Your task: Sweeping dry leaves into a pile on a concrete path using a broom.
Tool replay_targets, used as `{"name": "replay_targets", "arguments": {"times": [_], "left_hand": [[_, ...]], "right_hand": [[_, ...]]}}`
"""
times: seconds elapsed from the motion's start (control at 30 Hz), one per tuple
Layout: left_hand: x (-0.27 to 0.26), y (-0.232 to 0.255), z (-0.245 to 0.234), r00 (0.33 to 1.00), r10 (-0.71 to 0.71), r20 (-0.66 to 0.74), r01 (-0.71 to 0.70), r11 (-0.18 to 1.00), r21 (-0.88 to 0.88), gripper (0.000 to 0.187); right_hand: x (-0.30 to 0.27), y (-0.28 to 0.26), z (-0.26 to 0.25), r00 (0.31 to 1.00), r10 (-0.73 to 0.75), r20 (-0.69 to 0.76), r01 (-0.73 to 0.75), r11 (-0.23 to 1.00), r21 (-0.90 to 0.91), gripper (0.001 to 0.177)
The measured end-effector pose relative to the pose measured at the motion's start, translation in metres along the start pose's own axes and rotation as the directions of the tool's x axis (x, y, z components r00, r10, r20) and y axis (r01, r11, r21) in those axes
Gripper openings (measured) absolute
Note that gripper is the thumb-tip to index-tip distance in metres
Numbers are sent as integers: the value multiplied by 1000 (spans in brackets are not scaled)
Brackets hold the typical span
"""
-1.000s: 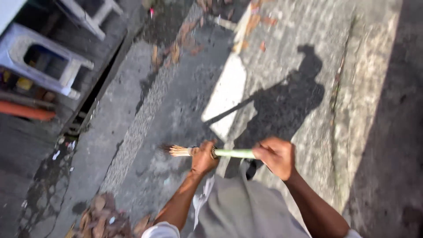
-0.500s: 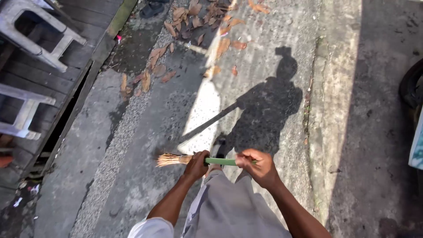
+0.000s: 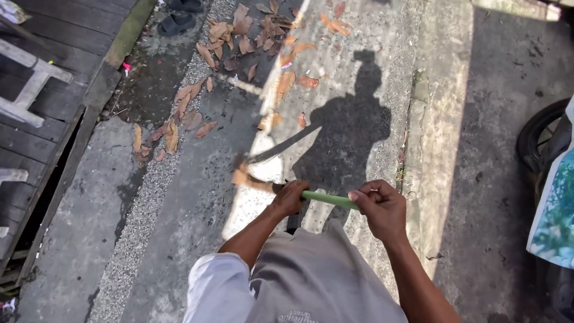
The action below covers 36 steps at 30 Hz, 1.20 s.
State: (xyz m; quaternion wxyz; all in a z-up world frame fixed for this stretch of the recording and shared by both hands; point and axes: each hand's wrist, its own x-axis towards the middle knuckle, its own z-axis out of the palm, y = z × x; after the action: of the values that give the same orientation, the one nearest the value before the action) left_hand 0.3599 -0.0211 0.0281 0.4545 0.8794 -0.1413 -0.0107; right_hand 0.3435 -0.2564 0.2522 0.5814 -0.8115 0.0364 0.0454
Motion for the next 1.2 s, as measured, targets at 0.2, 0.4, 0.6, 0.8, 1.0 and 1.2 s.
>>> {"name": "replay_targets", "arguments": {"times": [0.2,0.4,0.6,0.8,1.0,1.2], "left_hand": [[40,40,-22,943,-284,172,275,959,74,36],[177,31,31,995,91,-40,-85,989,121,38],[247,-20,82,999,-11,-37,13,998,68,33],[312,26,83,966,-229,-117,242,965,103,33],[457,68,65,963,-98,-250,149,969,197,32],[519,-27,103,963,-102,-249,155,967,202,31]], "right_hand": [[48,-20,-48,1000,-16,14,11,939,345,9],[92,-40,-100,968,-204,-148,232,950,208,13],[218,23,-115,936,-351,-25,350,925,146,10],[324,17,-193,979,-163,126,100,911,400,7],[422,-16,-253,916,-386,109,250,762,597,7],[491,7,-216,895,-432,110,331,810,483,11]]}}
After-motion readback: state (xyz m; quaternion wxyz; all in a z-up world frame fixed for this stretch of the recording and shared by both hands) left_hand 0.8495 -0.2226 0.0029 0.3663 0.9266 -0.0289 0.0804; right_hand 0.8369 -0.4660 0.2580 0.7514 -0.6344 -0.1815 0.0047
